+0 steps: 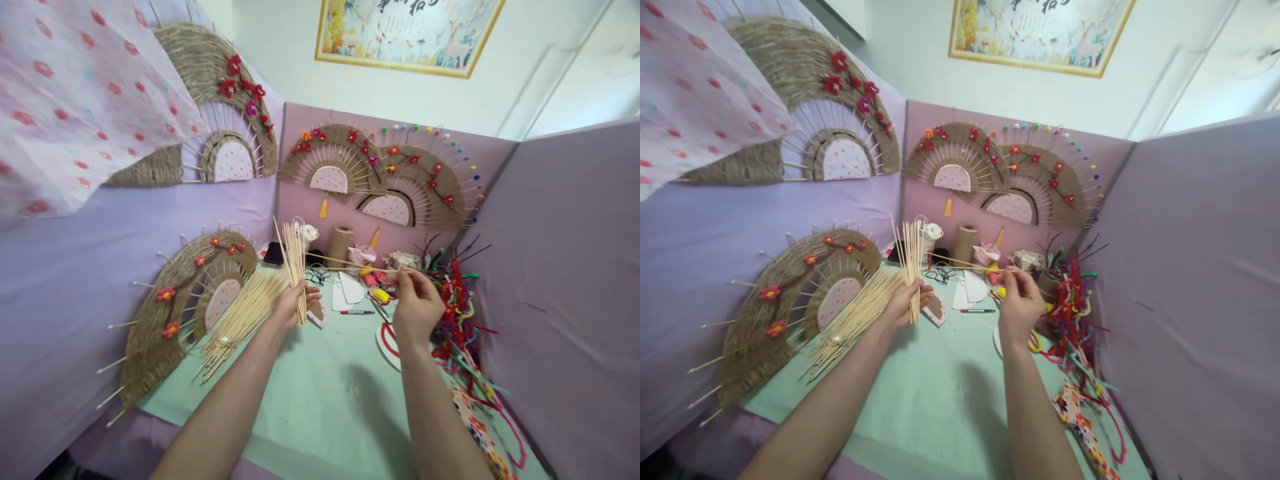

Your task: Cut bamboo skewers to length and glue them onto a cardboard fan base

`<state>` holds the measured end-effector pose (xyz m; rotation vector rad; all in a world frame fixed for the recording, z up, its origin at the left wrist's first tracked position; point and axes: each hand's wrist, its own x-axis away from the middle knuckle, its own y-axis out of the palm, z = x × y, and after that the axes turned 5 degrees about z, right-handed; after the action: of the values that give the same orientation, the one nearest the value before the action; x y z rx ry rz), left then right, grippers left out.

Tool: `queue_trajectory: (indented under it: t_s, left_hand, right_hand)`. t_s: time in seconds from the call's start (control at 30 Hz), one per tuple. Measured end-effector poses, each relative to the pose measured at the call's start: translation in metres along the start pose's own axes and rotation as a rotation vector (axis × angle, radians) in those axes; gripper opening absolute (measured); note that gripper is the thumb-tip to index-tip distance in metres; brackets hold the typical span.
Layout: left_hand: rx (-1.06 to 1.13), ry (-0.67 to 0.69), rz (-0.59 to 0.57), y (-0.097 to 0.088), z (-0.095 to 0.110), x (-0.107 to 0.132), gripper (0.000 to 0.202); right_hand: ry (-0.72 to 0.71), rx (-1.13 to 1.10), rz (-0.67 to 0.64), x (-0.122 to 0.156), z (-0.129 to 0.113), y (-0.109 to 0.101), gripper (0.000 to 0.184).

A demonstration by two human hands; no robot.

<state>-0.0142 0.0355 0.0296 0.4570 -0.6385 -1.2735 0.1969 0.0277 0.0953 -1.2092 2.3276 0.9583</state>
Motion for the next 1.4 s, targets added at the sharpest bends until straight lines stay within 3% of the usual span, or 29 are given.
queue_trajectory:
  t_s: [0.1,0.2,0.43,0.6,0.67,0.77,0.9,1.03,1.27,1.4]
  left_hand:
    - [0.011,0.013,0.083,-0.001,0.001,-0.003,0.016]
    - [0.03,0.015,0.051,-0.001,0.001,-0.004,0.019]
    - [0.035,-0.013,-0.032,0.001,0.002,-0.001,0.026]
    - [-0.005,-0.129,-0.047,0.0,0.001,0.002,0.014]
    - [-0.032,-0.221,-0.136,0.0,-0.001,0.004,0.014]
    - [-0.091,-0.378,-0.356,0.001,-0.008,0.009,0.019]
    - [-0.179,-0.486,-0.534,0.004,-0.02,0.015,0.026]
    - [-0.253,-0.461,-0.537,0.011,-0.027,0.024,0.033]
    - [-0.383,-0.312,-0.454,0.017,-0.033,0.028,0.039]
    - [-0.402,-0.191,-0.463,0.017,-0.037,0.025,0.043]
  right_hand:
    - [0.221,-0.216,0.103,-0.031,0.007,-0.012,0.026]
    - [0.397,-0.364,0.134,-0.048,0.019,-0.029,0.032]
    - [0.601,-0.378,0.085,-0.055,0.043,-0.045,0.026]
    - [0.783,-0.297,-0.118,-0.064,0.051,-0.045,0.022]
    - [0.864,-0.235,-0.249,-0.069,0.053,-0.042,0.021]
    - [0.95,-0.144,-0.448,-0.075,0.06,-0.03,0.018]
    - [0.964,-0.049,-0.641,-0.079,0.07,-0.008,0.016]
    - [0.899,0.011,-0.755,-0.084,0.074,0.012,0.018]
    - [0.725,0.019,-0.754,-0.098,0.069,0.022,0.024]
    - [0.669,0.027,-0.743,-0.098,0.069,0.02,0.028]
